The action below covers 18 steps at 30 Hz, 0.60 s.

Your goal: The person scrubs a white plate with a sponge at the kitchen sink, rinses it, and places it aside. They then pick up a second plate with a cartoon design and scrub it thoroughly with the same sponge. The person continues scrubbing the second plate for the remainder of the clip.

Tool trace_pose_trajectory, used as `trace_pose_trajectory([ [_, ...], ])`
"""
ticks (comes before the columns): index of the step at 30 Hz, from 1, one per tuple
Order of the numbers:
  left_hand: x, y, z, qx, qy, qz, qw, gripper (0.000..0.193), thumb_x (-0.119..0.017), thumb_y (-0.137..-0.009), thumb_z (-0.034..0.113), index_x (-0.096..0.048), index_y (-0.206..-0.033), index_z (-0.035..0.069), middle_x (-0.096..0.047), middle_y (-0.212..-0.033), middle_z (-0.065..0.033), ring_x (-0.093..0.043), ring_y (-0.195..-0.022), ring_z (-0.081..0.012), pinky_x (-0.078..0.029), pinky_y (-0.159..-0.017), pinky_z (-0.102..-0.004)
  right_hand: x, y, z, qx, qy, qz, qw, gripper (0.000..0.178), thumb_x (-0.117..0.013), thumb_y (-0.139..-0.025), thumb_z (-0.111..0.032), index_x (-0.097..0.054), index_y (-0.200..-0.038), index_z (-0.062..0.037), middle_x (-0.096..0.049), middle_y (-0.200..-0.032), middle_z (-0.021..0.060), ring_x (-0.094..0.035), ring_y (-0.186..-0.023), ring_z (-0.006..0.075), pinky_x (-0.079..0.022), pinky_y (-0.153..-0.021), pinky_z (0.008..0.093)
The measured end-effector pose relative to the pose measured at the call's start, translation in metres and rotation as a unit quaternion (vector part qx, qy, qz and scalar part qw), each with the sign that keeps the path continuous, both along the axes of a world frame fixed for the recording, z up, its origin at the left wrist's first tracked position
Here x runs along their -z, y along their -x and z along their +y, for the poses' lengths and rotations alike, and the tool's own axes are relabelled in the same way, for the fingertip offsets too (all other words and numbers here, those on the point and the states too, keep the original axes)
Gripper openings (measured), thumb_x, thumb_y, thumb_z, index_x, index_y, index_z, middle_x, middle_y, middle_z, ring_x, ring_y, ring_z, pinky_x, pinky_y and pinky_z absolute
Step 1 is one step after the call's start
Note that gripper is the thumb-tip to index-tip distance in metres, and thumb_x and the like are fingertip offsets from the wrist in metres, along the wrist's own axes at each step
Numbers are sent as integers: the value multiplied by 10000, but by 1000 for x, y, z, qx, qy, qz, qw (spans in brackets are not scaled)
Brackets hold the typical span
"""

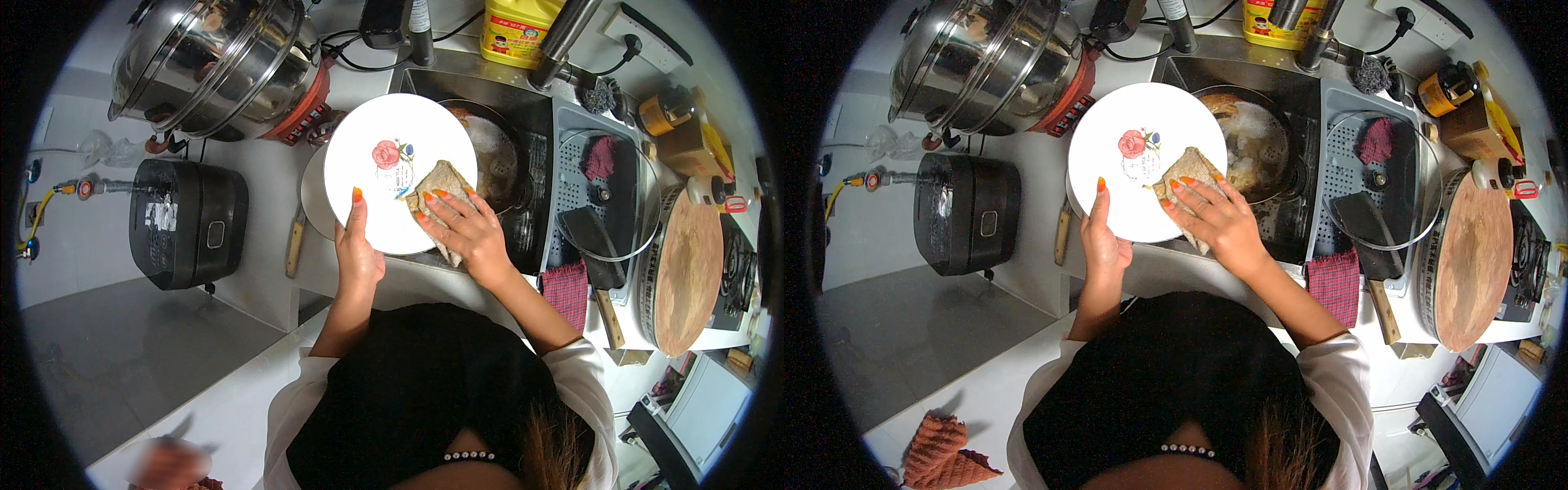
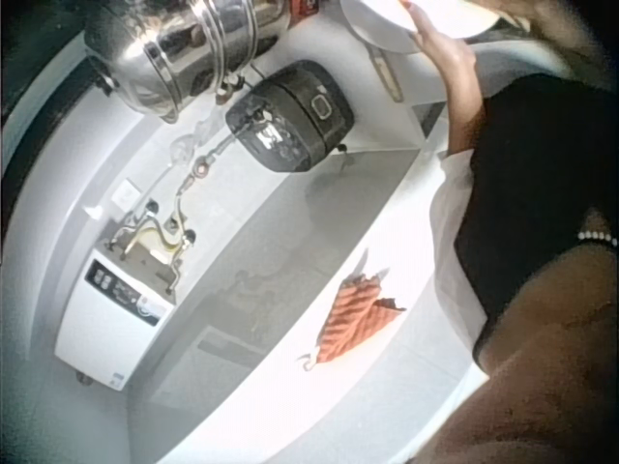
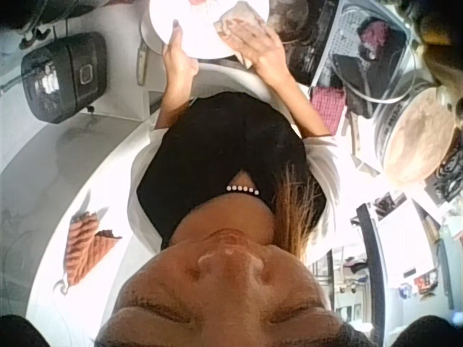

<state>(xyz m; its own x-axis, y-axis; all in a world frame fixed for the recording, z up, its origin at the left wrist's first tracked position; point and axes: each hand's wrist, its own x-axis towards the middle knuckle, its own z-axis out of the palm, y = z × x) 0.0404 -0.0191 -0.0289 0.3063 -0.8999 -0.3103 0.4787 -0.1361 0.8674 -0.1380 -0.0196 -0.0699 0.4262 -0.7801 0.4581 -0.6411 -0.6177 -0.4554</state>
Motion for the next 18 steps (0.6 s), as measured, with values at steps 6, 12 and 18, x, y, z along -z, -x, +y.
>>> trace_pose_trajectory([
  [6, -2, -5, 0, 30, 6, 5, 1000, 554, -516, -947, 259, -299, -1358, -43, -450, -1317, -175, -475, -1201, -237, -401, -991, -351, 14, 21, -27, 9, 59, 36, 998, 376, -565, -774, -120, -659, -1127, -207, -604, -1211, 21, -557, -1137, 220, -401, -994, 428],
  [12, 1, -5, -1, 27, -11, 27, 999, 516, -492, -957, 238, -314, -1350, -44, -462, -1308, -169, -484, -1193, -234, -417, -977, -345, 8, 15, -30, -6, 50, -10, 999, 348, -565, -761, -109, -664, -1094, -133, -629, -1152, 69, -582, -1095, 251, -441, -948, 441],
  [18, 4, -1, -1, -12, -23, 18, 1000, 477, -491, -958, 224, -358, -1327, -46, -480, -1291, -154, -502, -1158, -212, -423, -956, -327, 2, -4, -13, -49, 30, -52, 997, 342, -562, -743, -79, -664, -1070, -74, -651, -1090, 107, -608, -1047, 257, -464, -915, 414],
])
